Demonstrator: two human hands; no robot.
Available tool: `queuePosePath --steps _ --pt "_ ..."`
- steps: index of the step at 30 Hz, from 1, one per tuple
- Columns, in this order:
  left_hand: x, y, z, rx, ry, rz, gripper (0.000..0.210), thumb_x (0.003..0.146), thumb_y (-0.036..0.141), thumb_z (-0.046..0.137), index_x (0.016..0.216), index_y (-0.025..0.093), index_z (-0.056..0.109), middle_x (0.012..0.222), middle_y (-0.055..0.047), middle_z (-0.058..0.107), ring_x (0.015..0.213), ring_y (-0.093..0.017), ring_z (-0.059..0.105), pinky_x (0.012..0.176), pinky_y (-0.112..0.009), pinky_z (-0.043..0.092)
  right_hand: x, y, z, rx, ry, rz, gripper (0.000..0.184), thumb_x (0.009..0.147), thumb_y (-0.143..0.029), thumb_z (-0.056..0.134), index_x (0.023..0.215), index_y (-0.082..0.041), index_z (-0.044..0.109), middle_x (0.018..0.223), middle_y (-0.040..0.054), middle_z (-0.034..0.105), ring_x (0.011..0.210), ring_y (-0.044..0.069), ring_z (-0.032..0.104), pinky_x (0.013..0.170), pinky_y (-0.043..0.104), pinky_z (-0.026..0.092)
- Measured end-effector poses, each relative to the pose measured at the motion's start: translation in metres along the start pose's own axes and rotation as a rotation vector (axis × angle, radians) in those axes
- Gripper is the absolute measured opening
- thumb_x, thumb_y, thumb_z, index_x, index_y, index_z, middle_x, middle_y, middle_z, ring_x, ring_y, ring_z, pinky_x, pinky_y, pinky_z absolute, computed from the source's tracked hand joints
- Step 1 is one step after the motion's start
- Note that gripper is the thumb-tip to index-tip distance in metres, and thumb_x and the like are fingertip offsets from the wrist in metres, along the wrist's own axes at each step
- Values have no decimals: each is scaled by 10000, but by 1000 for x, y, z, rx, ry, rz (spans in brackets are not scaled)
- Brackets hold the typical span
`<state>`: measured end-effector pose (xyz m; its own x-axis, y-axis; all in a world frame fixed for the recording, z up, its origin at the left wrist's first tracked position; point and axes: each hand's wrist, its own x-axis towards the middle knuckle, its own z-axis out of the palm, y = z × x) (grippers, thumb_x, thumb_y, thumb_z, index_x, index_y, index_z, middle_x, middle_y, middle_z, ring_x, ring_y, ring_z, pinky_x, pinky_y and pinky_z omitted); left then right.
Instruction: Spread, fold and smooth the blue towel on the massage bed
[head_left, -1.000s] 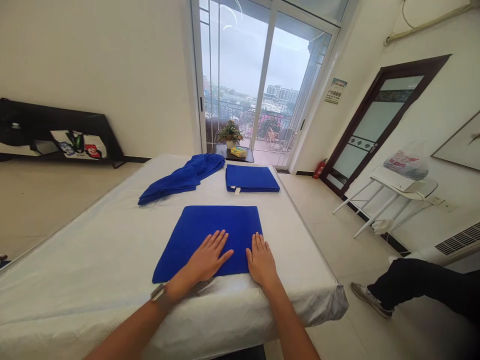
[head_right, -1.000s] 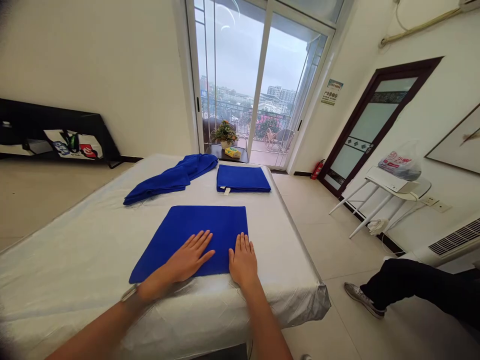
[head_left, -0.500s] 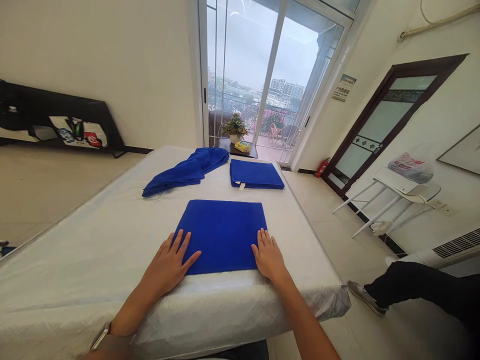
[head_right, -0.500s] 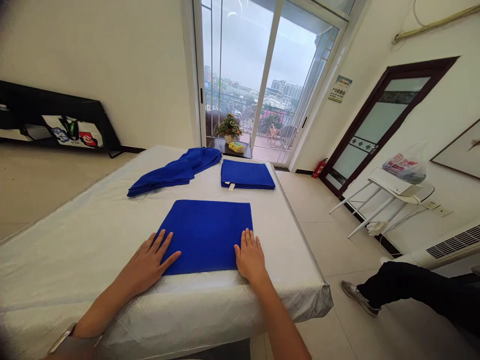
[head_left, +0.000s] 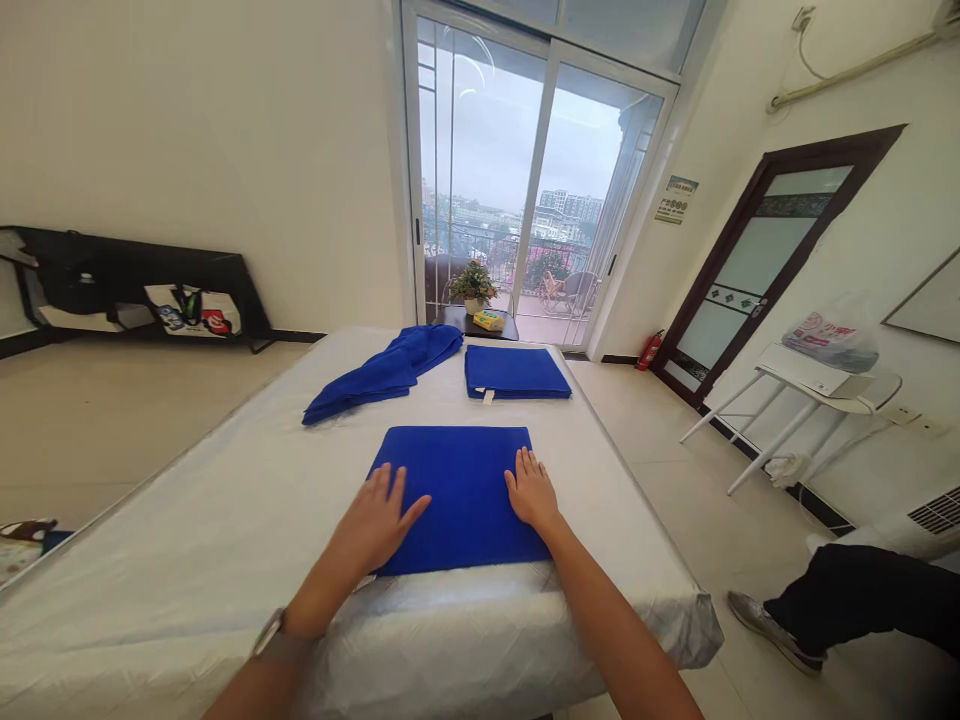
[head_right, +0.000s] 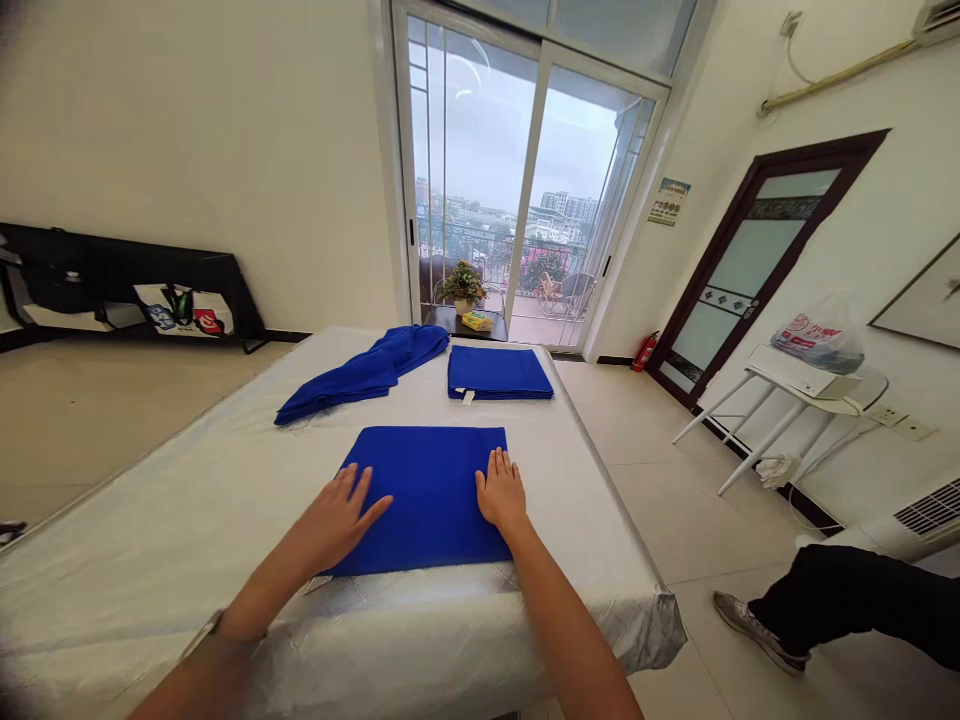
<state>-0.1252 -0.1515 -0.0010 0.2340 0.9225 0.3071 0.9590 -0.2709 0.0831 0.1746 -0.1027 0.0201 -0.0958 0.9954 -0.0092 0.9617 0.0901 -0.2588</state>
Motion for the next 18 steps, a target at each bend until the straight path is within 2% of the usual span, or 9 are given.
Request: queuePosePath --steps 1,3,6,9,11,13,15,18 --pt "15 20 -2 -11 -33 9 856 949 676 265 1498 35 408 1549 -255 406 1471 -367 336 1167 -523 322 -1 0 0 0 5 -3 678 1047 -447 156 1594 -47 187 1664 111 150 1542 214 107 1247 391 93" --pt "47 67 -3 -69 -99 169 840 972 667 193 1494 51 422 1560 -226 402 1480 -324 332 1194 -465 290 -3 1 -1 -18 16 -8 658 1049 -417 155 1591 -48 207 1661 119 168 1540 214 120 1244 389 100" --pt "87 131 7 -164 -102 357 788 1004 606 117 1521 74 382 1592 -183 362 1509 -267 274 1229 -422 219 -6 2 -5 -70 16 -35 616 1042 -351 202 1594 -76 220 1665 112 153 1542 197 98 1240 381 105" --pt "105 161 24 -254 -150 375 769 1014 571 95 1541 64 335 1600 -185 341 1510 -260 271 1236 -428 205 -9 3 -7 -98 -6 -58 615 1024 -314 265 1601 -106 209 1672 98 121 1544 182 69 1239 365 95" --pt "106 158 35 -284 -173 315 764 1011 580 114 1552 79 318 1604 -182 331 1509 -272 273 1236 -448 209 -9 2 -7 -86 -2 -45 616 1030 -323 242 1598 -87 211 1669 107 134 1543 185 85 1238 360 95" --pt "102 141 40 -278 -163 262 772 1003 605 140 1557 97 314 1612 -173 314 1518 -282 246 1241 -465 188 -8 1 -7 -65 13 -28 620 1039 -341 199 1589 -56 221 1663 120 162 1540 190 109 1238 362 99" --pt "96 113 38 -243 -165 216 811 988 641 148 1556 85 310 1623 -173 284 1528 -286 210 1247 -465 158 -6 0 -6 -46 19 -13 632 1042 -358 182 1586 -39 219 1660 123 175 1539 194 120 1240 367 98" --pt "86 56 28 -176 -223 105 877 966 686 131 1559 57 281 1637 -173 238 1535 -291 174 1246 -460 143 -4 0 -5 -24 4 6 641 1044 -376 156 1591 -44 200 1665 108 157 1540 193 112 1243 372 89"
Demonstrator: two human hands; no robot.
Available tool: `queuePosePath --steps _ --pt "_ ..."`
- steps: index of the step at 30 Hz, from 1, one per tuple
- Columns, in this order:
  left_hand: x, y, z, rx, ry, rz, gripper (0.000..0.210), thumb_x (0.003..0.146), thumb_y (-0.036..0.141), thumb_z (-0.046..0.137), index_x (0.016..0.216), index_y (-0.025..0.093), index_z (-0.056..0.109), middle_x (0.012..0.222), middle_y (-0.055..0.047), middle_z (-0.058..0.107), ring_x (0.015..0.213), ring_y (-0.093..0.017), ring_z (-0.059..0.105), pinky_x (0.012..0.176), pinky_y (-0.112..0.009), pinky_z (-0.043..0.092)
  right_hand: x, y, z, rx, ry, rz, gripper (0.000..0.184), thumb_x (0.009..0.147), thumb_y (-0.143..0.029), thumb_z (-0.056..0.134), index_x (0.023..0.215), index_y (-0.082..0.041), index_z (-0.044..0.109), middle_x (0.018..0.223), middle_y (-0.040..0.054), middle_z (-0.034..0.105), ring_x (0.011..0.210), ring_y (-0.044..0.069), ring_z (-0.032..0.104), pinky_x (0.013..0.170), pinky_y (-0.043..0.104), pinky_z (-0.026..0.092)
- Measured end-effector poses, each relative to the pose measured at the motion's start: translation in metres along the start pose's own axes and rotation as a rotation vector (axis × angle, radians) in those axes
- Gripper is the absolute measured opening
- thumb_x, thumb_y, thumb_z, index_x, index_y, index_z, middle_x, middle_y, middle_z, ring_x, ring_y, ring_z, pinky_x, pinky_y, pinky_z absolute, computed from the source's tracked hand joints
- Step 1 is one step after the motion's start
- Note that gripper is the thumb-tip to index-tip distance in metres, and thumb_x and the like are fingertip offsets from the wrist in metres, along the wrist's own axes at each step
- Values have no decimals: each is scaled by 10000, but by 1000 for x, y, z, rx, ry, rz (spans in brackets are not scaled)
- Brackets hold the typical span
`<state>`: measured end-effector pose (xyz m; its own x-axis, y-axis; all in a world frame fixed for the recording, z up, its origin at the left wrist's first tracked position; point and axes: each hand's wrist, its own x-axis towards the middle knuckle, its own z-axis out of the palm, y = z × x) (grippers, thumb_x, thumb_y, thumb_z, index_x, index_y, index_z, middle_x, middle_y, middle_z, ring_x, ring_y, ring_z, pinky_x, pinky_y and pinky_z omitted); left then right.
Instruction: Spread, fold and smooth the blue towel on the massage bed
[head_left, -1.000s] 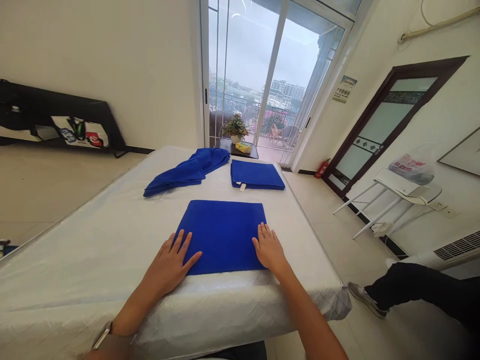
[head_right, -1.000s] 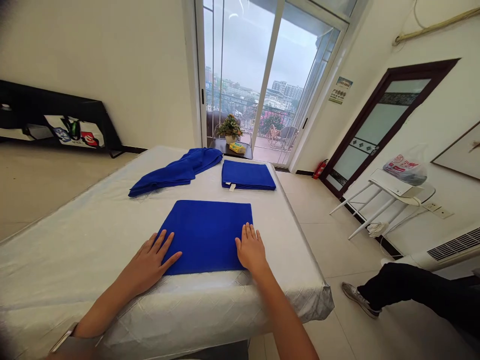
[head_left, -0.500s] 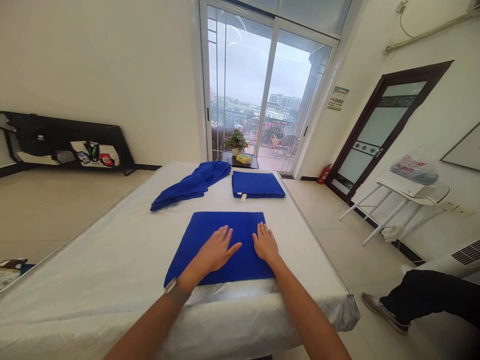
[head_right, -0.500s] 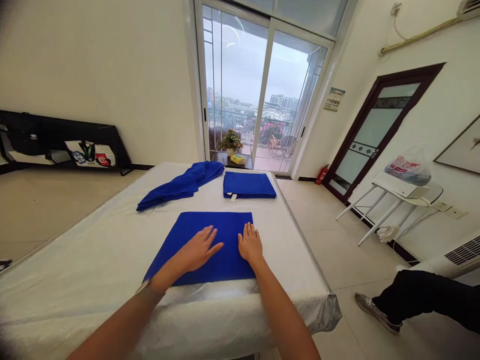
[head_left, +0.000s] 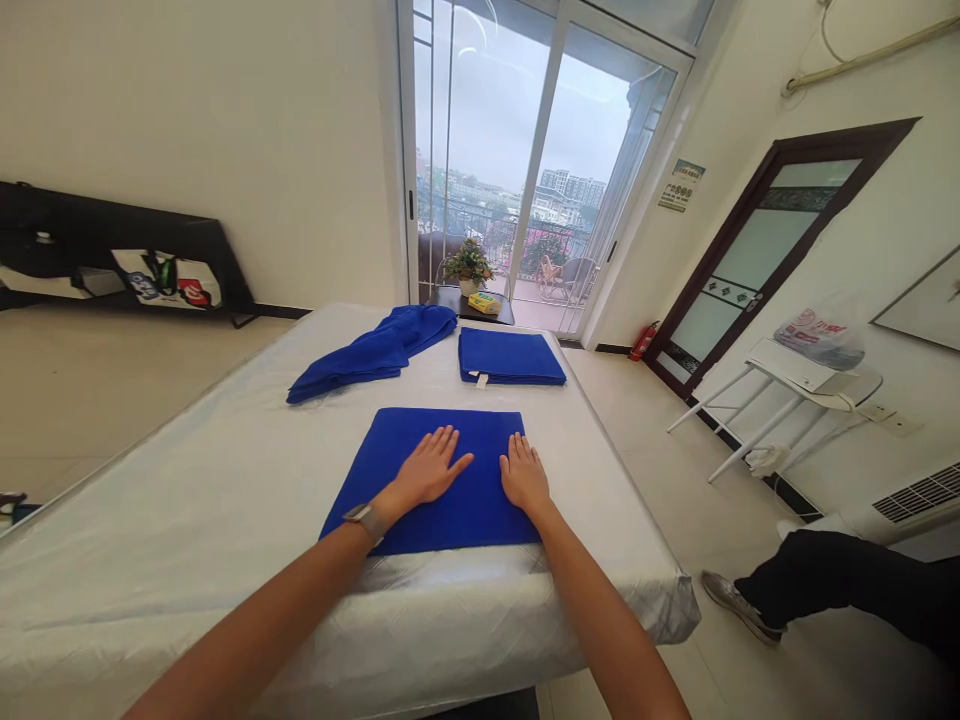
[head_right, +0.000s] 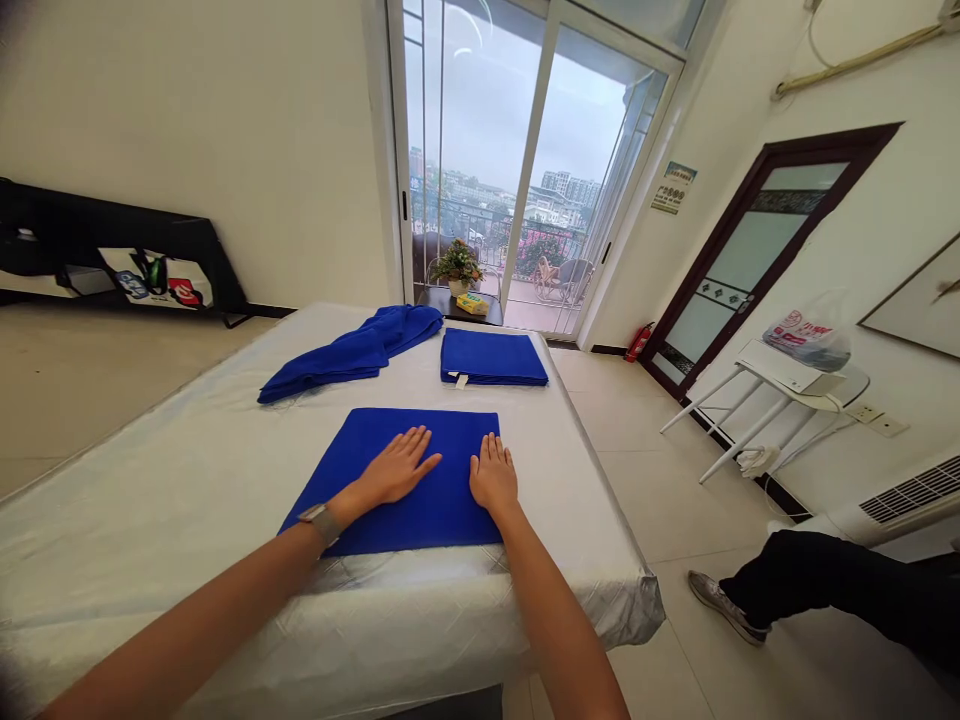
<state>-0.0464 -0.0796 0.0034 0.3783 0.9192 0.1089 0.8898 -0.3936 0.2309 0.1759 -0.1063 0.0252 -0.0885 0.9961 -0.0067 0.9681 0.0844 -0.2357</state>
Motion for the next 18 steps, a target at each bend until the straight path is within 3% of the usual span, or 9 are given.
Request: queuePosePath --steps 4,7,13,18 --pt "-26 -70 -19 68 9 -195 890 961 676 120 1562 32 245 1640 -192 224 1534 -320 166 1230 -491 174 1 1 1 3 -23 -3 648 1048 -395 134 1597 -52 170 1671 95 128 1542 187 91 1245 373 78" --pt "-39 -98 -23 80 45 -283 876 963 663 127 1566 36 234 1646 -198 208 1528 -334 186 1218 -497 208 0 1 0 -14 -27 1 654 1049 -402 138 1598 -47 154 1672 95 124 1543 200 87 1245 372 73" --pt "-40 -101 -14 75 117 -281 874 959 663 161 1547 31 294 1622 -211 271 1512 -324 251 1202 -498 261 15 1 -11 -83 -105 -3 669 1041 -418 152 1592 -40 190 1664 115 152 1539 221 128 1241 402 99" --pt "-38 -102 -11 54 115 -279 892 951 683 154 1554 38 278 1633 -199 247 1519 -310 233 1217 -476 236 54 -4 -20 -86 -51 -11 668 1042 -412 139 1585 -29 211 1657 118 185 1539 213 127 1240 392 103"
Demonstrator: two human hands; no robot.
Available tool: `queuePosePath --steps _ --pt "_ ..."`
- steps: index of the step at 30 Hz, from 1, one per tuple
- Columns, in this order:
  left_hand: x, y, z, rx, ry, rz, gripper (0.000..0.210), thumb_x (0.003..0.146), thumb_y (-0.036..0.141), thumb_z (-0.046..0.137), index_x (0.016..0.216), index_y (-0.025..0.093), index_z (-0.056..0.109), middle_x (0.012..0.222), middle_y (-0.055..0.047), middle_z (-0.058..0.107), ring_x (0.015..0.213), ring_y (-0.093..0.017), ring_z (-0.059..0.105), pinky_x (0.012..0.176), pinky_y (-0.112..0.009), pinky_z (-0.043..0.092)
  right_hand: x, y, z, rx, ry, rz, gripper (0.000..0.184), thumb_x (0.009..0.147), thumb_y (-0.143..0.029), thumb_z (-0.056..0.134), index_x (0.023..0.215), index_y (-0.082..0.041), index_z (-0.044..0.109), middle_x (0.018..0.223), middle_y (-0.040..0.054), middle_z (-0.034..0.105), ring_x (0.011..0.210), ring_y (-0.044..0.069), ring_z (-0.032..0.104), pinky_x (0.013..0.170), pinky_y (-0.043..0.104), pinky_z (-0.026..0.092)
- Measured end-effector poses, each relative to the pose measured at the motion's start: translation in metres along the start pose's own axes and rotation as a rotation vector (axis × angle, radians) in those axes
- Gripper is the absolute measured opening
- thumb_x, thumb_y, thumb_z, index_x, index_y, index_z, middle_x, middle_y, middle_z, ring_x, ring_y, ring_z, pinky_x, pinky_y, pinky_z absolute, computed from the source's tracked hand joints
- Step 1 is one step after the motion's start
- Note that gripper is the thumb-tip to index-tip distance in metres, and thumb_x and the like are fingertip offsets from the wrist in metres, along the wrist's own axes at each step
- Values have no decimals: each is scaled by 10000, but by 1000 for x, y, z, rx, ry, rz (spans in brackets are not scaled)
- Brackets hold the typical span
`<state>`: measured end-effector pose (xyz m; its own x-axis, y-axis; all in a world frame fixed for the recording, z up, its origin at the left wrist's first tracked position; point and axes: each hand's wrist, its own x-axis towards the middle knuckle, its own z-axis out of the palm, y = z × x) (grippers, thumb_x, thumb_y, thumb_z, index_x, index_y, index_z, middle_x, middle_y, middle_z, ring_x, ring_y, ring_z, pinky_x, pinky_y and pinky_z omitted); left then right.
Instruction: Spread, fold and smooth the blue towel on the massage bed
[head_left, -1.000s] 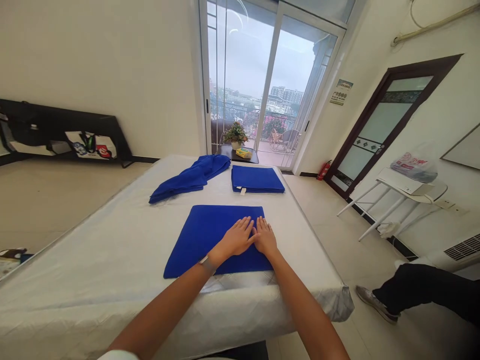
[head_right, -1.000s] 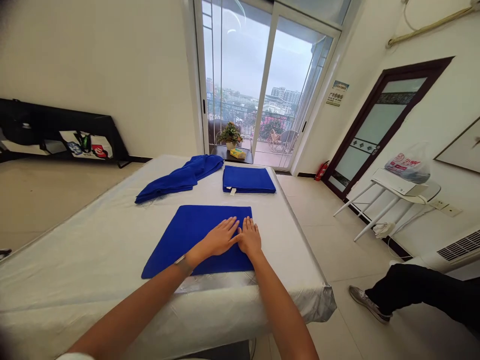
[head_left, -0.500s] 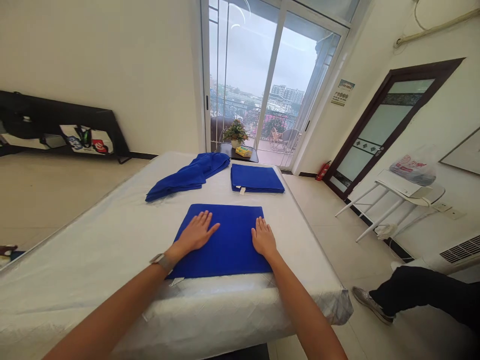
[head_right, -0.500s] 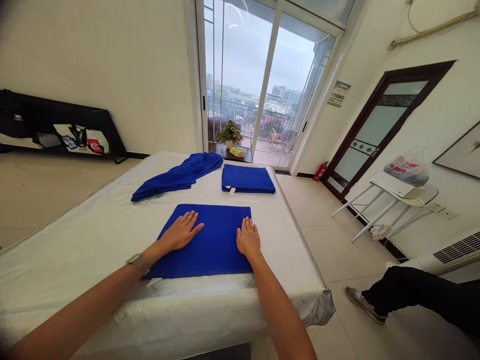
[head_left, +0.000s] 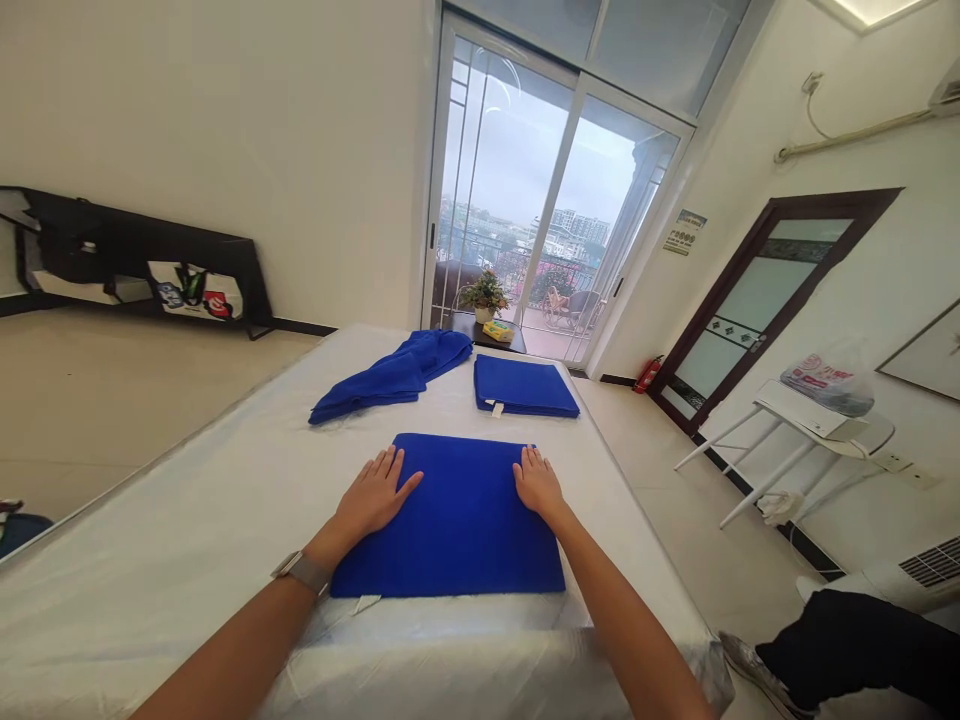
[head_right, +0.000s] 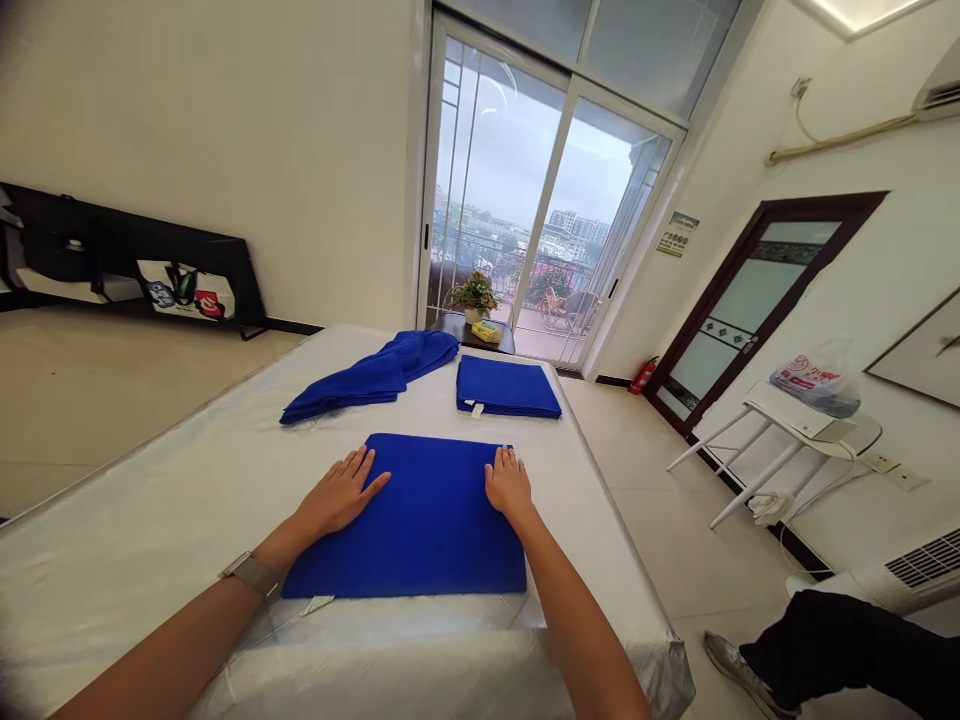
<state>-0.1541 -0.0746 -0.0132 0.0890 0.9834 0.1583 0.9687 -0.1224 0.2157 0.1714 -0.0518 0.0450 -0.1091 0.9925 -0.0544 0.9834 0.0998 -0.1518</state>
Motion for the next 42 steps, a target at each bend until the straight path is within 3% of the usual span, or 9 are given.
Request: queuePosePath --steps 5,17,21,24,29,31,34,38,42 --pt "-1 -3 0 -3 -14 12 877 956 671 170 1551 38 288 1632 -199 248 1520 -300 233 1214 -479 250 25 3 9 31 12 38 663 1043 -426 149 1598 -64 180 1664 94 161 1541 177 101 1236 364 106" --pt "-7 -17 -3 82 38 127 810 946 647 150 1514 126 401 1567 -170 422 1475 -299 347 1179 -518 290 26 7 19 100 45 16 668 1039 -415 141 1595 -47 186 1666 91 158 1541 184 106 1240 351 79" --pt "-7 -15 -10 151 107 202 808 945 645 157 1496 123 437 1560 -175 430 1495 -317 303 1196 -555 245 26 6 21 128 64 13 665 1034 -403 158 1591 -43 207 1661 108 173 1541 188 108 1238 360 84" --pt "4 16 -15 134 59 290 788 959 633 161 1504 131 431 1579 -152 405 1504 -298 288 1206 -520 244 26 6 22 150 72 6 661 1033 -399 162 1588 -45 221 1659 111 182 1540 195 113 1239 367 88" --pt "41 132 -8 -6 -78 456 790 980 653 158 1530 132 384 1593 -134 383 1500 -255 302 1230 -437 209 21 7 22 141 104 -4 638 1035 -362 175 1583 -40 238 1654 122 203 1536 199 136 1238 370 95" --pt "59 176 1 -83 -70 535 753 1002 611 145 1522 126 393 1589 -144 389 1495 -238 314 1232 -416 211 19 10 22 115 107 -39 629 1026 -338 232 1586 -53 234 1659 117 188 1538 202 128 1237 363 96" --pt "77 208 19 -153 -32 542 694 1031 519 116 1515 104 390 1581 -161 400 1486 -226 330 1226 -405 230 19 12 22 83 82 -80 649 1000 -322 327 1601 -104 216 1673 86 139 1542 216 99 1237 362 89" --pt "83 186 35 -110 -51 455 691 1030 516 141 1527 93 370 1585 -190 378 1501 -275 296 1223 -459 223 23 11 23 100 69 -33 632 1025 -328 239 1597 -62 202 1669 103 151 1542 208 102 1239 363 78" --pt "79 116 28 -14 -62 330 805 988 642 124 1546 102 339 1617 -173 315 1523 -293 228 1233 -470 177 27 8 24 125 72 0 650 1039 -375 177 1587 -28 206 1661 117 175 1540 199 114 1240 364 74"
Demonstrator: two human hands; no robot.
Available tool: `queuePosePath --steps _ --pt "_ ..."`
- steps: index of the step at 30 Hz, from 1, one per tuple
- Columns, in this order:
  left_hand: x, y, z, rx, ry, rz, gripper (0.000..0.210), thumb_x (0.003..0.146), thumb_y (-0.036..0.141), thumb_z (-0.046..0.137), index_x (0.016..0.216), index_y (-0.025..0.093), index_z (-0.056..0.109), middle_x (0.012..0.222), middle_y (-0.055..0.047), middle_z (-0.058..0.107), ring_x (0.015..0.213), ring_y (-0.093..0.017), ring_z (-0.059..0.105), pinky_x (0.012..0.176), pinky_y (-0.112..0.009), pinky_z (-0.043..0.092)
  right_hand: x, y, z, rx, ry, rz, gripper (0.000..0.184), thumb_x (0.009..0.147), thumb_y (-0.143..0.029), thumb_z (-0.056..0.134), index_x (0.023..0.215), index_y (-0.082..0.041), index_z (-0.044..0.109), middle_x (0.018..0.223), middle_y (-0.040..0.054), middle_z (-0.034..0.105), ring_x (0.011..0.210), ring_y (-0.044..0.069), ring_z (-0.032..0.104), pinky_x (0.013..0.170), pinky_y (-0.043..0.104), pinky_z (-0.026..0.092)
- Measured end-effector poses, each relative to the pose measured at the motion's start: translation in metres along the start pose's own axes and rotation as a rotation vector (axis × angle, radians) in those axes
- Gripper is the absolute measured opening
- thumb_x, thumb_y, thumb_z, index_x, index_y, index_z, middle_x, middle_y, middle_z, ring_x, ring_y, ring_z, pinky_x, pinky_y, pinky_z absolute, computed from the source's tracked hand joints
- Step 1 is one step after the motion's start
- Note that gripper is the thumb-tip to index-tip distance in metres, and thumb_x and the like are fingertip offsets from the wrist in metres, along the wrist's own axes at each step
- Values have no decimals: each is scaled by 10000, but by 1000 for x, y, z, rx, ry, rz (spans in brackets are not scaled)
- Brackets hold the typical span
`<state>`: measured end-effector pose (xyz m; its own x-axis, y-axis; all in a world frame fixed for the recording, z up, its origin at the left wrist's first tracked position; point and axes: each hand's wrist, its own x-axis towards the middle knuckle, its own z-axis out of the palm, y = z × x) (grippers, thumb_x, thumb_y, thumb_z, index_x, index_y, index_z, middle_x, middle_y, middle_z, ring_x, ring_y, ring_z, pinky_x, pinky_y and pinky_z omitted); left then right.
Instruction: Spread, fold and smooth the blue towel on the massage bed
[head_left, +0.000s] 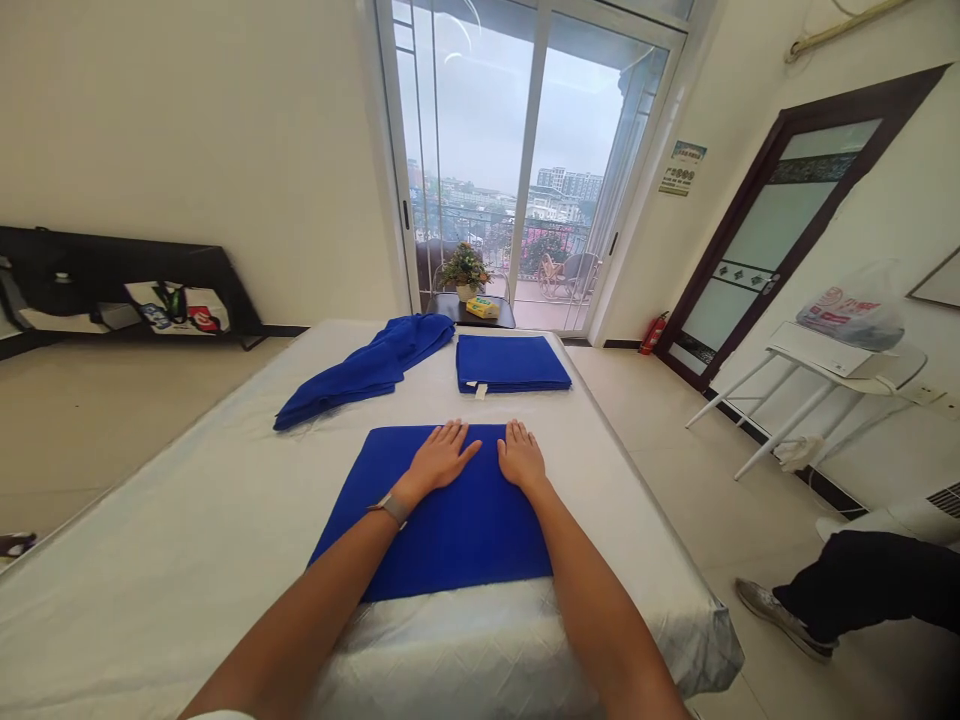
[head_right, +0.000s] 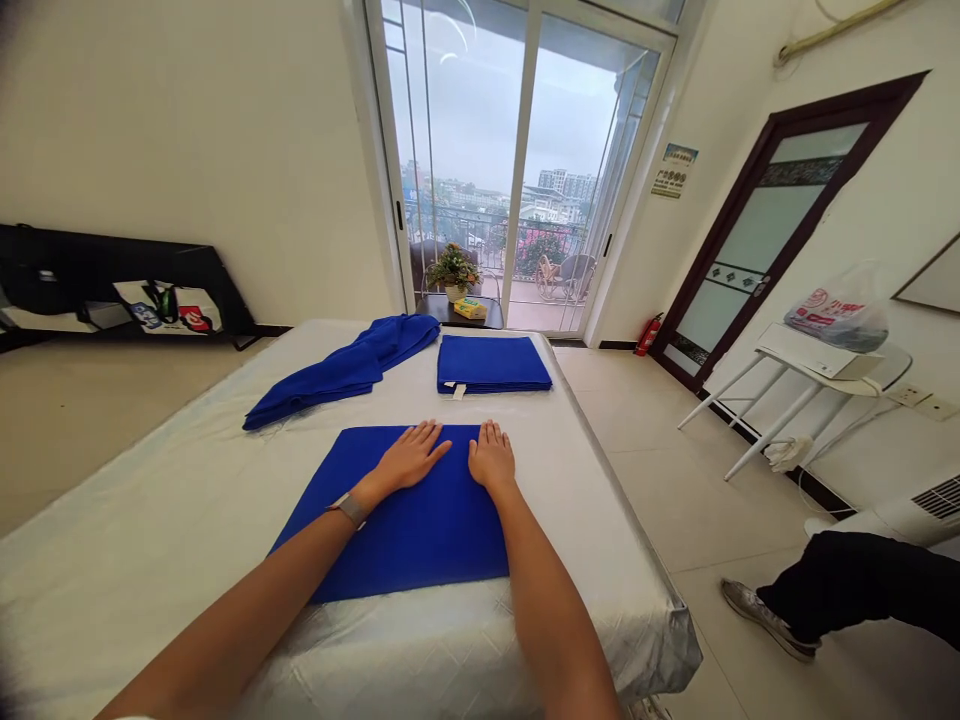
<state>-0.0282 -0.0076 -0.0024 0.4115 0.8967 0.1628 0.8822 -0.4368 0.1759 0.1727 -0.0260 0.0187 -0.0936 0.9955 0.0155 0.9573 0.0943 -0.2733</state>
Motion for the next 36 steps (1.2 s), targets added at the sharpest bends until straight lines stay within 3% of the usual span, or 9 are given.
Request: queuePosePath --steps 5,8,22,29,36 --pt "-45 -86 -26 36 -54 -257 911 947 713 78 1566 73 272 1645 -169 244 1533 -302 190 1239 -466 156 2 2 2 -3 -7 -1 651 1040 -379 169 1590 -31 194 1665 101 165 1540 198 108 1241 366 67" --pt "-63 -110 -33 18 -28 -337 933 939 726 73 1573 62 236 1656 -167 208 1537 -296 175 1240 -458 164 3 3 2 -12 -15 4 652 1042 -387 160 1594 -41 184 1667 95 160 1541 194 101 1241 366 66" --pt "-65 -103 -34 14 -15 -353 939 942 722 92 1569 37 232 1652 -172 215 1533 -293 193 1245 -451 161 5 2 0 -80 -32 43 645 1045 -396 146 1602 -71 176 1668 78 154 1541 181 100 1237 354 86" --pt "-65 -102 -35 4 5 -345 930 944 712 87 1564 39 253 1644 -184 233 1530 -299 204 1238 -462 173 -12 -10 -10 -191 118 2 623 1043 -347 177 1571 -30 273 1640 136 252 1533 223 154 1236 384 61" --pt "-62 -107 -24 0 48 -340 932 938 721 124 1558 43 276 1637 -185 254 1526 -299 221 1234 -470 193 -31 -6 -2 -96 -44 45 739 1034 -526 138 1601 -52 152 1671 97 122 1545 214 84 1241 383 77"
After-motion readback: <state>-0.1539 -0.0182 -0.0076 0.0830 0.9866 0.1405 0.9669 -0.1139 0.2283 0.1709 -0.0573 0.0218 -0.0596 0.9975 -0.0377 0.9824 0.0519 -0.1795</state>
